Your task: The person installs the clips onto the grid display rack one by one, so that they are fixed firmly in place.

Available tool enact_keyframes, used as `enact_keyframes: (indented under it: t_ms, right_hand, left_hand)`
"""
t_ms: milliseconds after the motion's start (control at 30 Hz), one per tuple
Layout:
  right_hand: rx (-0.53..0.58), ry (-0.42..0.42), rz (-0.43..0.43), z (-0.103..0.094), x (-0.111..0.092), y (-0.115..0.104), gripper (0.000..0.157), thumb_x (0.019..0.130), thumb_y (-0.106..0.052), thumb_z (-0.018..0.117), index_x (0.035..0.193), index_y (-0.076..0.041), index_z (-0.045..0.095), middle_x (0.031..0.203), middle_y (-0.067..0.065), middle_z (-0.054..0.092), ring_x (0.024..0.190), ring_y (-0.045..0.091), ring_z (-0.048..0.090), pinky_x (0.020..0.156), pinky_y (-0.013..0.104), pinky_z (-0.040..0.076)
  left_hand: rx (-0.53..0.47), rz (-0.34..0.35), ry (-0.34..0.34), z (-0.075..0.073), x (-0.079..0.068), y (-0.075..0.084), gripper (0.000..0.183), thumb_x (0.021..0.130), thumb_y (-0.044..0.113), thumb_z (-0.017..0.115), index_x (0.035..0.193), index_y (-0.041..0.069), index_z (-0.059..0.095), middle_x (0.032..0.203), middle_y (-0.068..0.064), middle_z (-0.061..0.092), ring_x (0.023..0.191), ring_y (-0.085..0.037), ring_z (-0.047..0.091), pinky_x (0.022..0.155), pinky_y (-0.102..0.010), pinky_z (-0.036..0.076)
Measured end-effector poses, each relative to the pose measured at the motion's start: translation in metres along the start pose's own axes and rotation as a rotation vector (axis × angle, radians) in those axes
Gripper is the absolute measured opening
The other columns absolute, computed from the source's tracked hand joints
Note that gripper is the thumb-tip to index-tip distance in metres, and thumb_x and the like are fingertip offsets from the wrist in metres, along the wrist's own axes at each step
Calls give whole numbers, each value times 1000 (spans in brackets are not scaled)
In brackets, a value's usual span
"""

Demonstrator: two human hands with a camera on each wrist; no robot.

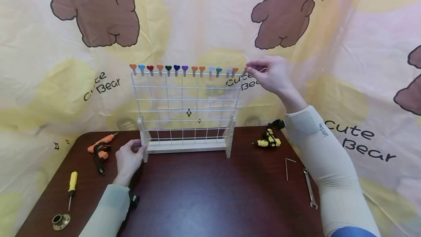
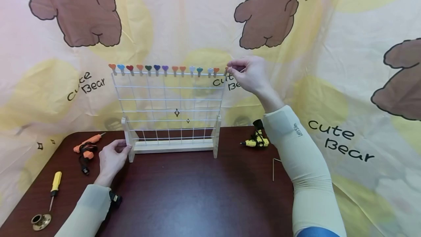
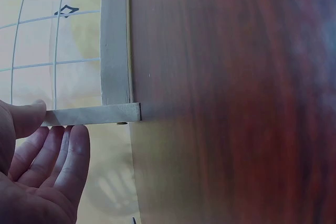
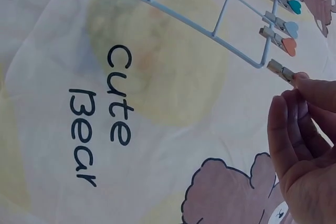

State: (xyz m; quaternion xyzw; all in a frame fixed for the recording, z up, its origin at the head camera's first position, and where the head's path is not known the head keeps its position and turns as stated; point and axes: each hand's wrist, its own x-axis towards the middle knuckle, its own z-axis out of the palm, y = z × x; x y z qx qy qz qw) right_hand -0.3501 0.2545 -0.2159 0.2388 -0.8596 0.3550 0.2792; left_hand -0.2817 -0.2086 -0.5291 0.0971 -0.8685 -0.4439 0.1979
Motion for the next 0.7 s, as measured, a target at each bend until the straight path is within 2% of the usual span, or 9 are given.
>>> enact_keyframes:
  t_ms: [233, 400, 467, 567, 700]
  right_hand:
    - [-57, -7, -37, 8, 3, 0, 7, 94, -8, 79, 96, -5, 85, 96, 13, 80, 69, -4, 66, 63, 11, 51]
    - [-93, -43, -53, 16, 8, -1, 9, 95, -9, 77, 96, -5, 85, 91, 10, 80, 71, 1, 67, 63, 12, 50]
    - [-81, -47, -36, 20, 7, 1, 13, 95, -9, 77, 104, -2, 83, 92, 13, 80, 72, 2, 68, 64, 11, 50]
    - [-30, -28, 6, 25, -2, 5, 27, 95, -8, 77, 121, 0, 78, 95, 16, 79, 74, 5, 69, 65, 12, 51]
    - [47, 52, 64, 35, -31, 10, 44, 96, -7, 77, 139, -5, 69, 99, 16, 78, 78, 12, 70, 70, 16, 54]
  left_hand:
    - [-7, -4, -16, 0, -1, -2, 29, 99, 21, 77, 123, 5, 75, 112, -16, 79, 97, -32, 76, 82, -42, 55]
    - [-2, -16, 6, -3, -1, -4, 29, 98, 22, 78, 122, 6, 76, 111, -15, 79, 97, -31, 76, 86, -43, 53]
    - [1, -17, 13, -3, -1, -6, 28, 98, 23, 78, 121, 6, 76, 110, -14, 79, 97, -30, 76, 86, -43, 52]
    - [-5, -15, 8, -2, -2, -7, 28, 98, 24, 78, 120, 6, 77, 109, -14, 80, 96, -30, 76, 85, -41, 52]
    - [1, -19, 0, -4, -5, -6, 28, 99, 25, 77, 119, 6, 77, 108, -15, 79, 94, -30, 76, 80, -38, 55]
